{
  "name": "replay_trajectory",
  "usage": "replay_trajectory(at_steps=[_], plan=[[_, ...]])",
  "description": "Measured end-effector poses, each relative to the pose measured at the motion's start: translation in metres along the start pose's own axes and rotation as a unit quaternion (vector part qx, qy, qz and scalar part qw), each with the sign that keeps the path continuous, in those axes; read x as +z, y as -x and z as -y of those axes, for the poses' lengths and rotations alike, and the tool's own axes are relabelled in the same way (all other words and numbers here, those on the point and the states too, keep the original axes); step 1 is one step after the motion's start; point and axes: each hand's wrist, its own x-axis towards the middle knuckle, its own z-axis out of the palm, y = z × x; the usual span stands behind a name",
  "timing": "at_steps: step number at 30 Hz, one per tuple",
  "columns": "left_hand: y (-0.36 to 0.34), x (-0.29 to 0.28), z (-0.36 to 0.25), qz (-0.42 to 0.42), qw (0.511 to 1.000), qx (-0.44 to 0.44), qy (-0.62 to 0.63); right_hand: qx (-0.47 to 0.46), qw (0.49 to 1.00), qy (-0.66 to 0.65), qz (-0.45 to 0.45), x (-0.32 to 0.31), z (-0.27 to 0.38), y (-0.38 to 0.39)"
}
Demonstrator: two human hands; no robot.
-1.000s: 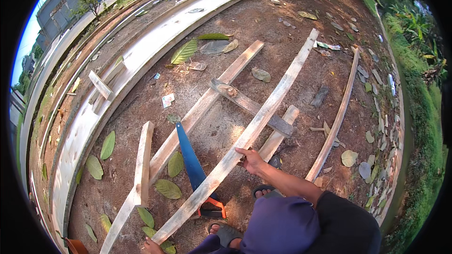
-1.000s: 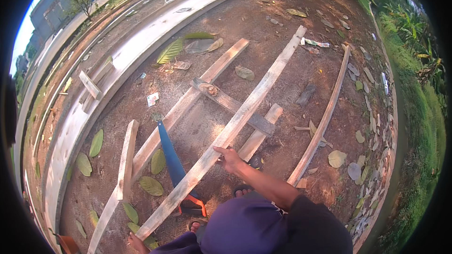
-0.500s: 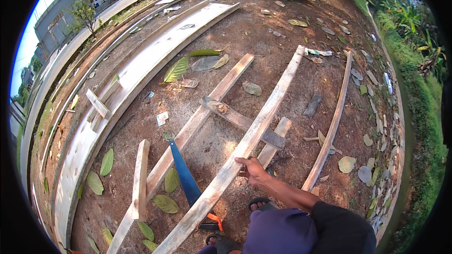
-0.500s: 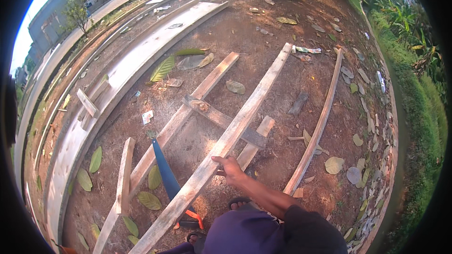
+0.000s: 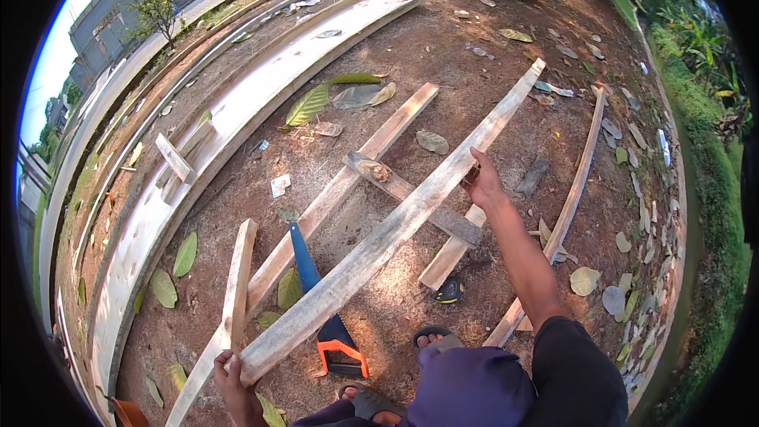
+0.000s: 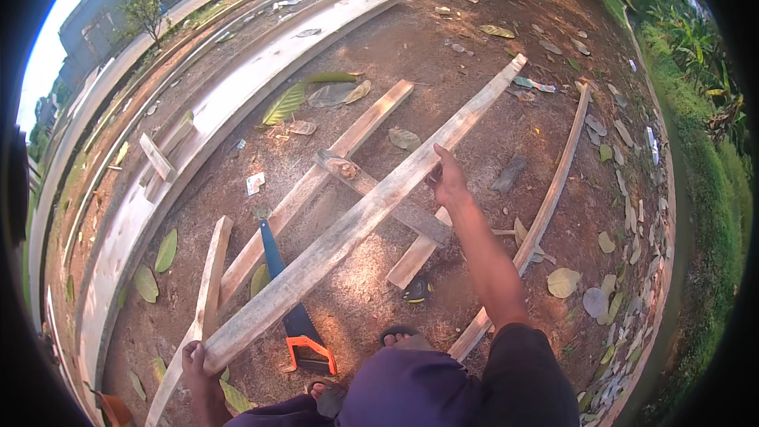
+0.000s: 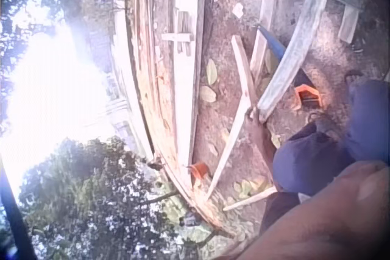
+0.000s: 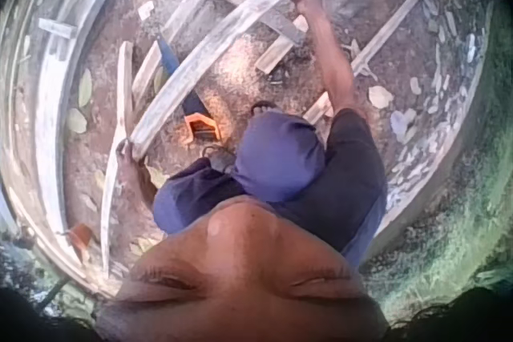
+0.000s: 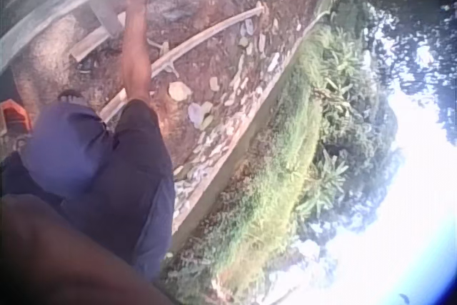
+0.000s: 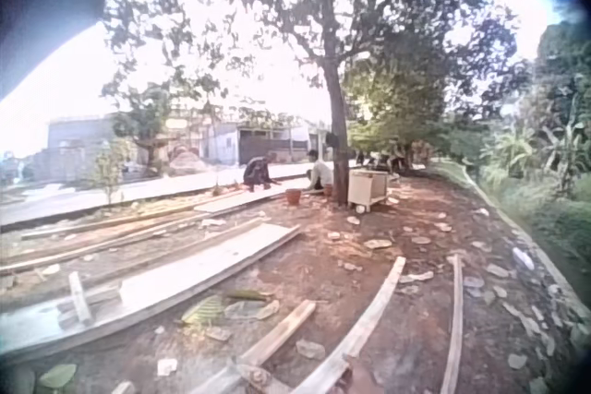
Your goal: The person positions a wooden plank on a makeshift sawhorse and uses a hand saw to cut it. The person holds the plank steady with one hand while sawing with the other, completing a cut and separating a piece of wood.
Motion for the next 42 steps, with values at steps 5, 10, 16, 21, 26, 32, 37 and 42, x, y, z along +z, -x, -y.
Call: replay_trajectory(at_steps=[5, 10, 16, 21, 26, 32, 37, 42], plan=[[-0.023, 0.064, 0.022, 0.003, 0.999, 0.019, -0.027, -0.12, 0.977, 0.174, -0.02, 0.001, -0.036, 0.075], [-0.021, 0.131, 0.07, 0.119, 0.99, -0.068, 0.032, -0.139, 0.91, 0.388, 0.038, -0.041, -0.112, 0.135], [-0.031, 0.162, 0.116, 0.082, 0.995, 0.006, -0.057, -0.329, 0.61, 0.72, 0.024, -0.076, -0.1, 0.099], [-0.035, 0.169, 0.115, 0.059, 0.997, -0.009, -0.057, -0.309, 0.569, 0.758, 0.074, -0.077, -0.09, 0.065], [-0.044, 0.167, 0.108, 0.076, 0.997, -0.013, 0.006, -0.321, 0.591, 0.738, 0.053, -0.078, -0.107, 0.058], [-0.051, 0.156, 0.13, 0.076, 0.997, -0.012, 0.021, -0.295, 0.601, 0.738, 0.085, -0.072, -0.131, 0.093], [-0.054, 0.155, 0.148, 0.083, 0.996, -0.016, 0.02, -0.298, 0.606, 0.734, 0.065, -0.072, -0.13, 0.095], [-0.052, 0.153, 0.14, 0.068, 0.994, -0.052, 0.069, -0.253, 0.592, 0.762, 0.066, -0.08, -0.115, 0.086]])
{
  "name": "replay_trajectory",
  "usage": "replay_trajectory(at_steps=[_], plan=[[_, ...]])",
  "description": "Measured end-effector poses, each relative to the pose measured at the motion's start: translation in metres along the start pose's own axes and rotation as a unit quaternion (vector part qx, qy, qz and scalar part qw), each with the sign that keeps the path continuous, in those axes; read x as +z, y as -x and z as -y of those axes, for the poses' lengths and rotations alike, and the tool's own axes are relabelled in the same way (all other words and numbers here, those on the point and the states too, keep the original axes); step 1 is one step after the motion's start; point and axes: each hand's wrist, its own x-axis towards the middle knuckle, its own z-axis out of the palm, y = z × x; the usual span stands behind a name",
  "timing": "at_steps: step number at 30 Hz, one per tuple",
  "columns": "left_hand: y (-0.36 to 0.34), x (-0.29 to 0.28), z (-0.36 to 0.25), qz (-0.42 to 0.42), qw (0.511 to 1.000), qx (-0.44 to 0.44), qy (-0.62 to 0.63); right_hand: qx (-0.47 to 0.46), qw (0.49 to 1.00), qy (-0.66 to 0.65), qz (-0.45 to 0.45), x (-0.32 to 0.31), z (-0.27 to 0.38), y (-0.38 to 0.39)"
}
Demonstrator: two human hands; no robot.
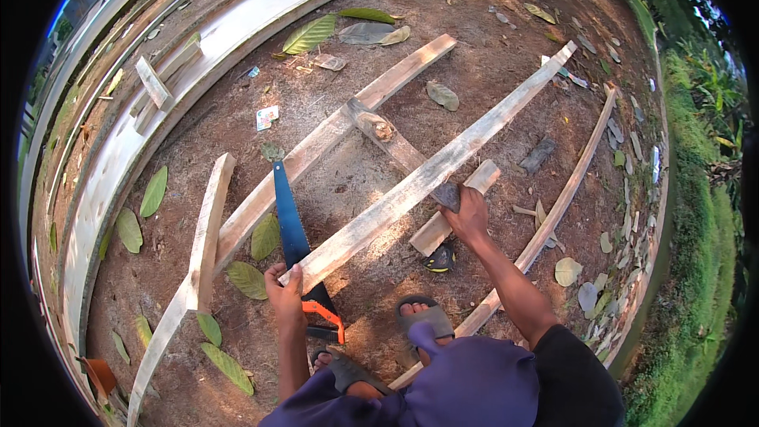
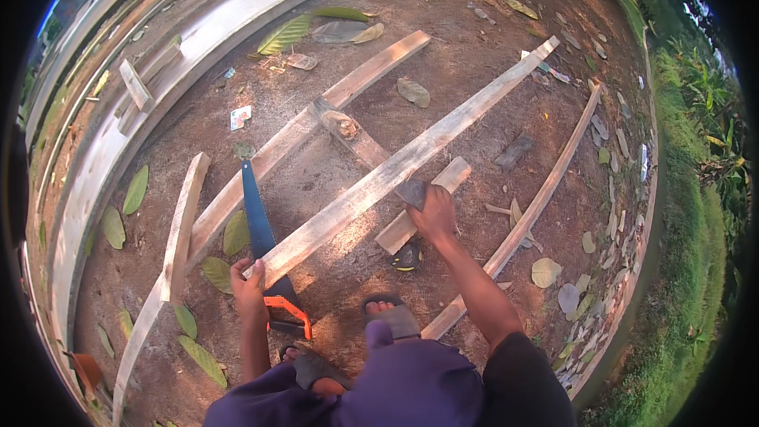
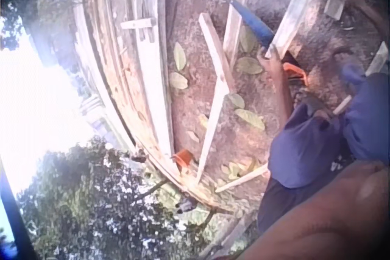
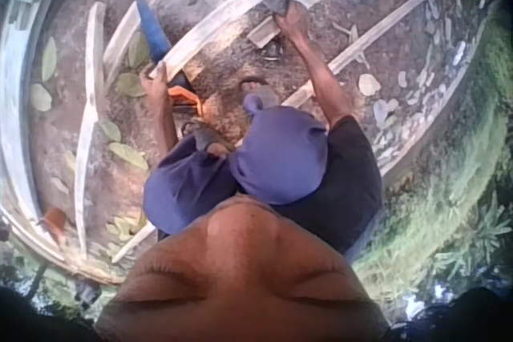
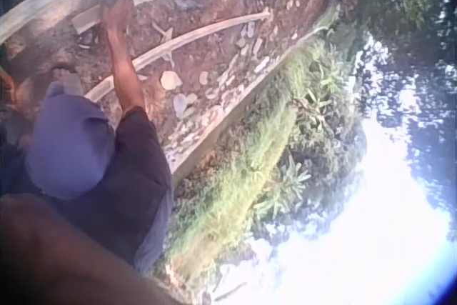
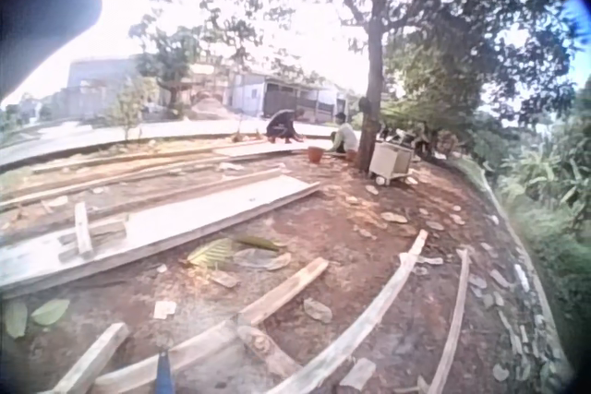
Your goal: The person positions a wooden plank on a makeshift sawhorse and uses a hand saw to cut it. The person holds the plank steady with one hand while sawing with the other, completing a cut and separating a piece of wood.
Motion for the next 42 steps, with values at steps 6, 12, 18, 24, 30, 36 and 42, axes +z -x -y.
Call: replay_trajectory(at_steps=[6, 12, 18, 24, 30, 36, 42], plan=[[0.001, -0.006, -0.002, -0.003, 1.0, 0.008, 0.002, 0.023, 0.988, -0.036, -0.15, -0.012, -0.033, -0.052], [0.003, -0.003, 0.012, -0.006, 0.999, -0.003, -0.035, 0.155, 0.986, -0.004, -0.058, -0.006, -0.084, -0.089], [0.01, -0.019, 0.025, 0.008, 0.998, 0.017, -0.063, 0.076, 0.99, -0.066, -0.103, 0.025, -0.024, -0.046], [0.004, -0.053, 0.029, -0.011, 0.998, 0.033, -0.062, -0.021, 0.982, -0.051, -0.179, 0.034, 0.007, -0.003], [0.009, -0.062, 0.012, -0.031, 0.999, 0.004, 0.024, -0.071, 0.985, -0.15, -0.051, 0.036, 0.051, 0.042], [0.015, -0.061, -0.003, -0.04, 0.999, 0.008, 0.028, -0.145, 0.978, -0.139, -0.046, 0.035, 0.054, 0.046], [0.011, -0.056, -0.011, -0.062, 0.998, 0.008, 0.015, -0.056, 0.973, -0.225, -0.01, 0.034, 0.069, 0.036]])
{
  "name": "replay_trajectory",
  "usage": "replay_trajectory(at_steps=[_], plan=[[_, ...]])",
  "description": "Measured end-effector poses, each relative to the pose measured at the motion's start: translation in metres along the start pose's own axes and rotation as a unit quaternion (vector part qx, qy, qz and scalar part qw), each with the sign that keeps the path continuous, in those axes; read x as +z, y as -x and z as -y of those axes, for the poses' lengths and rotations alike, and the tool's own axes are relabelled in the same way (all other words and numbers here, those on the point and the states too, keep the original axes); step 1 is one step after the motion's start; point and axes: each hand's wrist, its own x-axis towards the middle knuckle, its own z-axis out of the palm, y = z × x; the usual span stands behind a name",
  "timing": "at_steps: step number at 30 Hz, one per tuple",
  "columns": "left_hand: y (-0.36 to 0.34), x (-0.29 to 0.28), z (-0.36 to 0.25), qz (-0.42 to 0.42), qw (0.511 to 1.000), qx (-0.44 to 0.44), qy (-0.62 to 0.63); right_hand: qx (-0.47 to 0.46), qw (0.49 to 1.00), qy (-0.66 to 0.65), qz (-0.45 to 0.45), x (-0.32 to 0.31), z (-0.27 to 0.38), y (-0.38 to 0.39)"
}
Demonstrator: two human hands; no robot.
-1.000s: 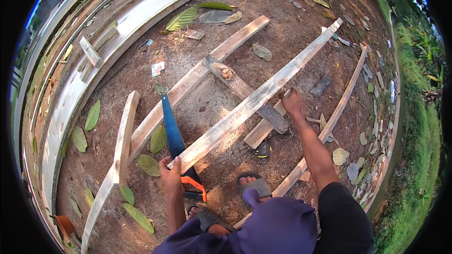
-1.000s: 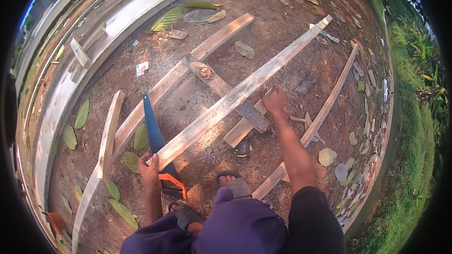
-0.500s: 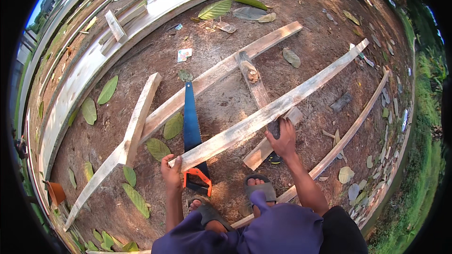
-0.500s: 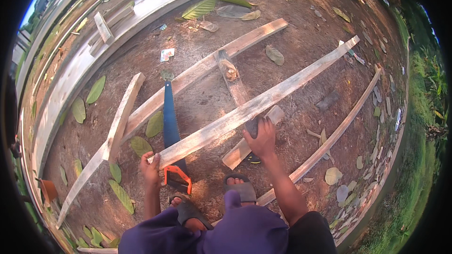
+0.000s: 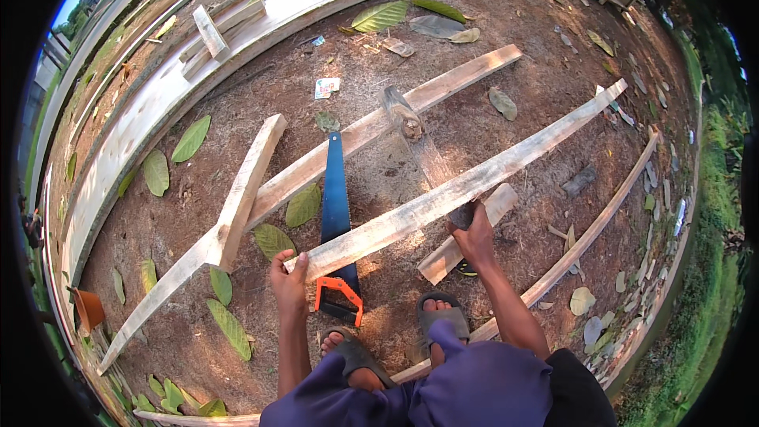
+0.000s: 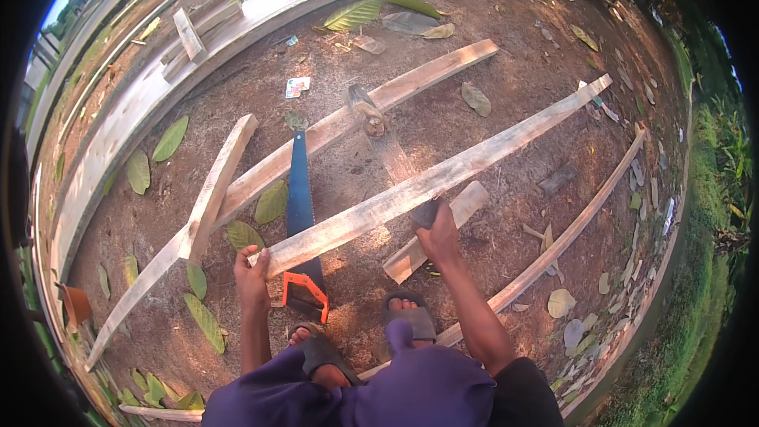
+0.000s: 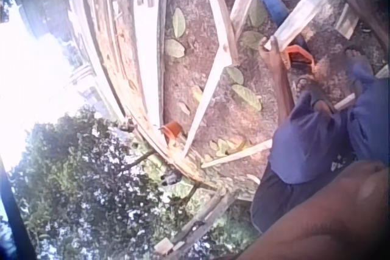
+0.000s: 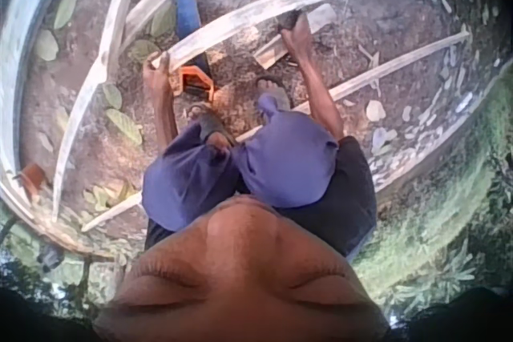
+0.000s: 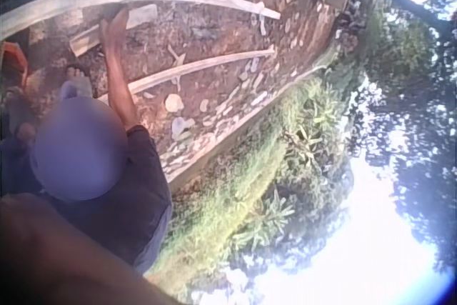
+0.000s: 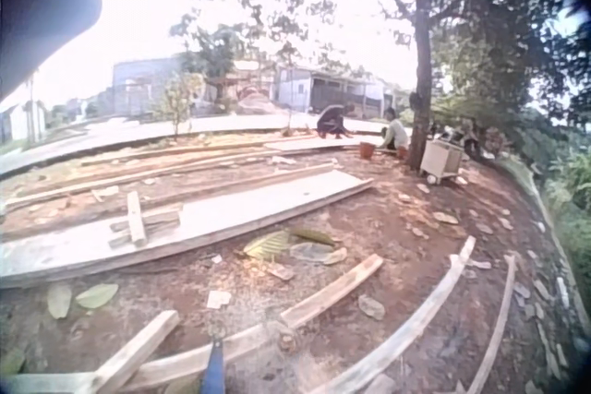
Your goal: The person positions a wooden plank on a makeshift sawhorse and uses a hand saw to cut it. The person holds the plank steady with one hand while sawing with the other, completing a cut and separating a piece of wood.
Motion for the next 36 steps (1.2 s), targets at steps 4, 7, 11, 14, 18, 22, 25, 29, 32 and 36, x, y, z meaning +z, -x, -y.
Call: replay_trajectory(at_steps=[4, 7, 11, 14, 18, 22, 25, 29, 32, 36], plan=[[-0.007, -0.004, 0.005, 0.004, 1.0, 0.013, -0.005, 0.035, 0.998, -0.05, 0.031, 0.001, 0.004, -0.007], [-0.01, -0.009, 0.017, 0.02, 1.0, -0.001, 0.002, 0.032, 0.999, -0.026, 0.031, 0.001, 0.005, -0.009], [-0.008, -0.009, 0.022, 0.01, 1.0, -0.005, -0.001, -0.017, 0.997, 0.077, 0.001, 0.002, 0.002, -0.001], [-0.011, -0.009, 0.022, 0.01, 1.0, -0.006, 0.001, -0.058, 0.991, 0.123, -0.014, -0.002, 0.005, 0.004], [-0.008, -0.006, 0.012, 0.012, 1.0, -0.008, 0.009, -0.086, 0.981, 0.175, -0.012, -0.009, 0.014, 0.014], [-0.012, -0.003, 0.01, 0.017, 1.0, -0.004, -0.004, -0.059, 0.985, 0.164, -0.012, -0.007, 0.002, 0.016], [-0.011, -0.004, 0.015, 0.026, 0.999, -0.025, 0.029, -0.095, 0.984, 0.149, -0.031, -0.004, -0.008, 0.016], [-0.015, -0.002, 0.007, 0.02, 1.0, 0.001, 0.016, -0.11, 0.984, 0.137, -0.033, -0.003, -0.018, 0.02], [-0.012, -0.003, 0.011, 0.025, 1.0, -0.004, -0.015, -0.096, 0.983, 0.154, -0.042, 0.001, -0.016, 0.022], [-0.013, -0.006, 0.025, 0.042, 0.996, 0.029, -0.069, -0.079, 0.985, 0.145, -0.048, -0.001, -0.005, 0.022]])
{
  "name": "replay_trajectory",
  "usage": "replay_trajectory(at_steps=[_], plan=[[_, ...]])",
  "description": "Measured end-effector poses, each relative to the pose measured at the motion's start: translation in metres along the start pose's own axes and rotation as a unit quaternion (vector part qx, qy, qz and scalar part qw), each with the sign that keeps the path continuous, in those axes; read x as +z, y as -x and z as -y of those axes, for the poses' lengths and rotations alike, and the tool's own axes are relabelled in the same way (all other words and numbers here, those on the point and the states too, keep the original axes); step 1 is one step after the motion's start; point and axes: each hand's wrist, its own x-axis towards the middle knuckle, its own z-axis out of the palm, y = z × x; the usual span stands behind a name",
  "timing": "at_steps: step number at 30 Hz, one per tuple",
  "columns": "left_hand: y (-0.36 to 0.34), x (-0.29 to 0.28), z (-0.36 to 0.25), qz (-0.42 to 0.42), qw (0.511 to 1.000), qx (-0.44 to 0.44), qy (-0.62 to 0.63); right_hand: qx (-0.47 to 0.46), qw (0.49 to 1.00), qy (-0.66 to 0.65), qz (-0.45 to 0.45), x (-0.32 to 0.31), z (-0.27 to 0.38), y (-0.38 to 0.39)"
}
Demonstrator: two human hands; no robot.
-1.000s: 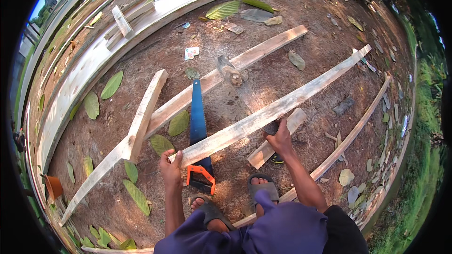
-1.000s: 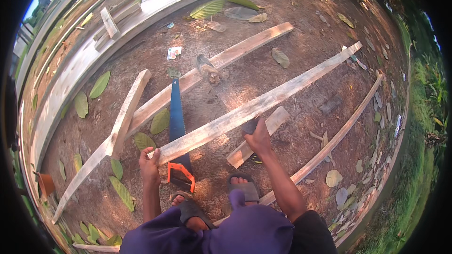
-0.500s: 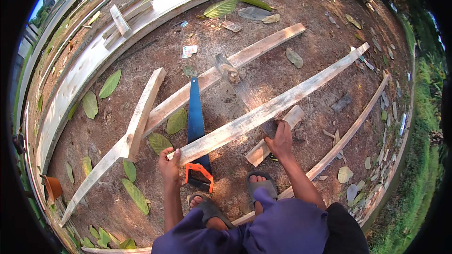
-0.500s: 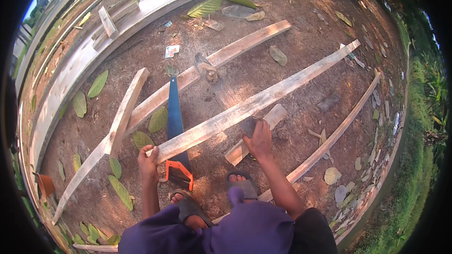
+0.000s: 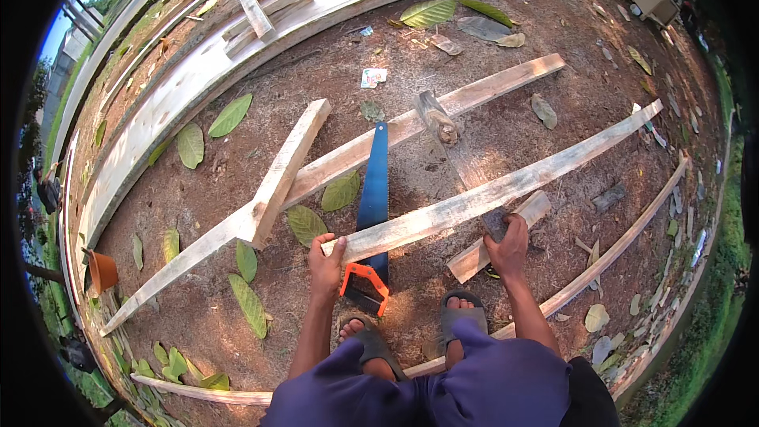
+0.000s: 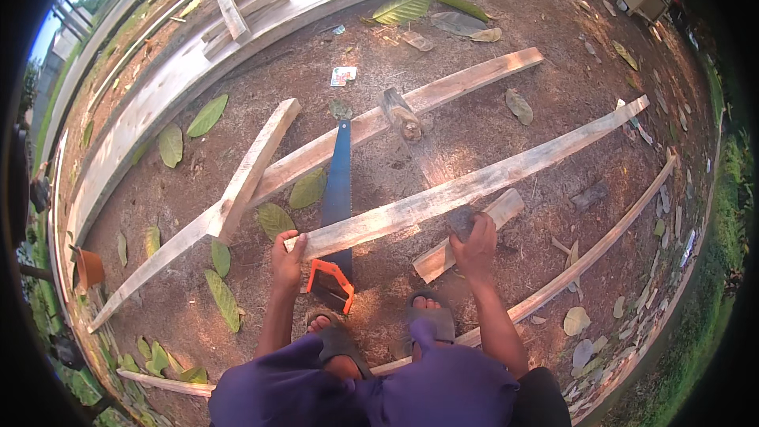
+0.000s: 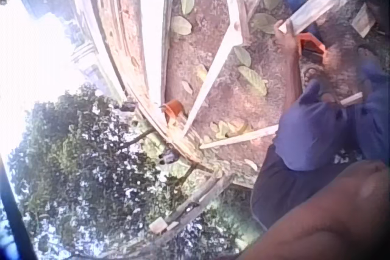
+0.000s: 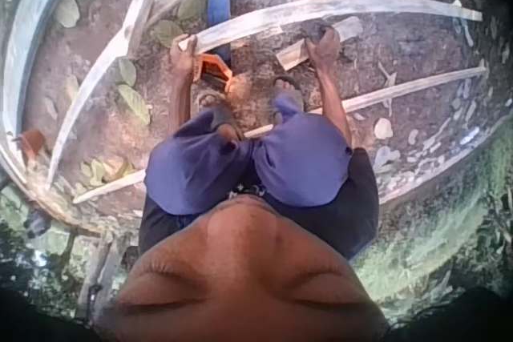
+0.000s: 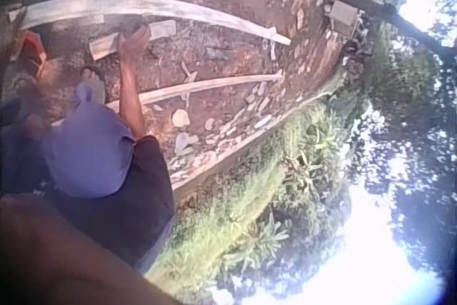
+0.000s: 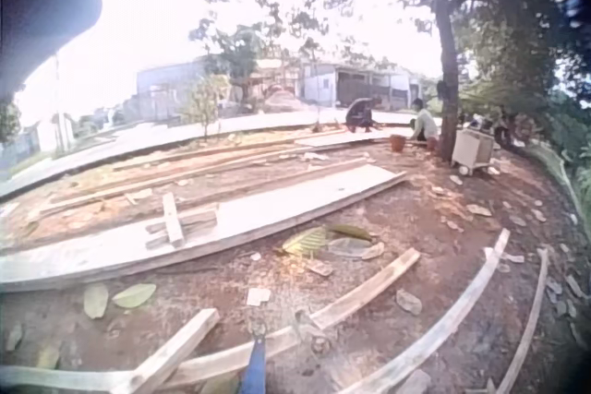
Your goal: The person positions a wooden plank on a makeshift sawhorse and uses a hand saw to cut it. The person holds the plank steady with one hand while sawing with the other, completing a cut and separating a piece of wood.
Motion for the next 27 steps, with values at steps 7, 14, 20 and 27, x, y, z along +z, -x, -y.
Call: replay_trajectory(at_steps=[7, 14, 20, 27], plan=[[-0.004, -0.036, 0.044, -0.118, 0.987, -0.012, 0.107, 0.013, 0.999, -0.027, 0.018, 0.001, 0.001, -0.002], [0.009, -0.091, 0.006, -0.232, 0.946, -0.044, 0.221, -0.009, 0.996, -0.089, -0.008, -0.016, 0.035, 0.016], [-0.029, -0.094, -0.081, -0.175, 0.93, -0.008, 0.323, -0.085, 0.987, -0.136, -0.003, -0.012, 0.068, 0.011], [-0.018, -0.104, -0.074, -0.099, 0.932, 0.086, 0.339, -0.121, 0.972, -0.198, 0.028, -0.024, 0.097, -0.006]])
